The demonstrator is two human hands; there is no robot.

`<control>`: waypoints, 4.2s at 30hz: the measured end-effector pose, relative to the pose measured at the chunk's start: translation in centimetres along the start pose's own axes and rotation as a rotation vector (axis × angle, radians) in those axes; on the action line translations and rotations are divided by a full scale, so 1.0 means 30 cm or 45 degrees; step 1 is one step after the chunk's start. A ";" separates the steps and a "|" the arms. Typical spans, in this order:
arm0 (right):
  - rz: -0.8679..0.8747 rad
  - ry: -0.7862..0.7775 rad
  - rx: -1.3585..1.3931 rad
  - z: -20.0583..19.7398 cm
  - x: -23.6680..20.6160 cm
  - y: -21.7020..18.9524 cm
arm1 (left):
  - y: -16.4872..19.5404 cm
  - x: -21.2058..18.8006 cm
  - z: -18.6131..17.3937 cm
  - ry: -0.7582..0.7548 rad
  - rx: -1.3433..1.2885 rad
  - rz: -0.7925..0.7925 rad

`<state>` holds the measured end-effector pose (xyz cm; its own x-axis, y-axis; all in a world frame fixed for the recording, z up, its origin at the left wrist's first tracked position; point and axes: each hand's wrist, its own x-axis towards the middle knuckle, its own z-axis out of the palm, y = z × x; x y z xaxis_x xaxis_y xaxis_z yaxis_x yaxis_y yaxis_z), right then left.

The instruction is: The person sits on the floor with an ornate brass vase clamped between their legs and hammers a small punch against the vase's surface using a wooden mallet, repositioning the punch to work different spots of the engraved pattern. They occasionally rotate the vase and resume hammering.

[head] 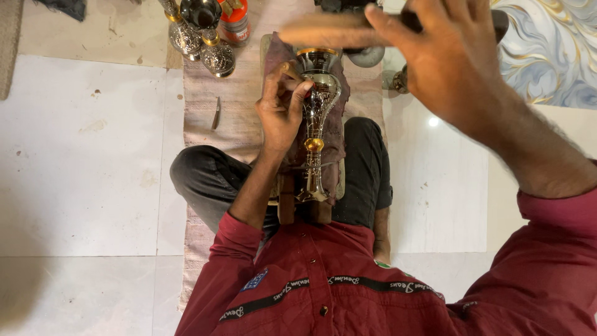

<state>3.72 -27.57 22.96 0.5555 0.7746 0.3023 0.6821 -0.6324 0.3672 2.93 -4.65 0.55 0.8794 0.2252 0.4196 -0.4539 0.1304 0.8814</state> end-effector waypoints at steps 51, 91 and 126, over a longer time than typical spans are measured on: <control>0.268 -0.341 0.131 0.161 -0.149 -0.026 | -0.023 0.103 -0.075 -0.390 -0.026 0.051; 0.186 0.101 0.370 -0.015 -0.013 -0.046 | -0.011 0.120 -0.086 -0.420 0.124 0.054; 0.497 -0.124 0.254 0.140 -0.200 -0.134 | 0.184 0.146 -0.124 -0.351 -0.213 0.120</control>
<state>-0.36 -29.65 15.97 0.8250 0.4807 0.2971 0.4856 -0.8720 0.0623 3.74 0.66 6.44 0.8278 -0.0226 0.5606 -0.5324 0.2835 0.7976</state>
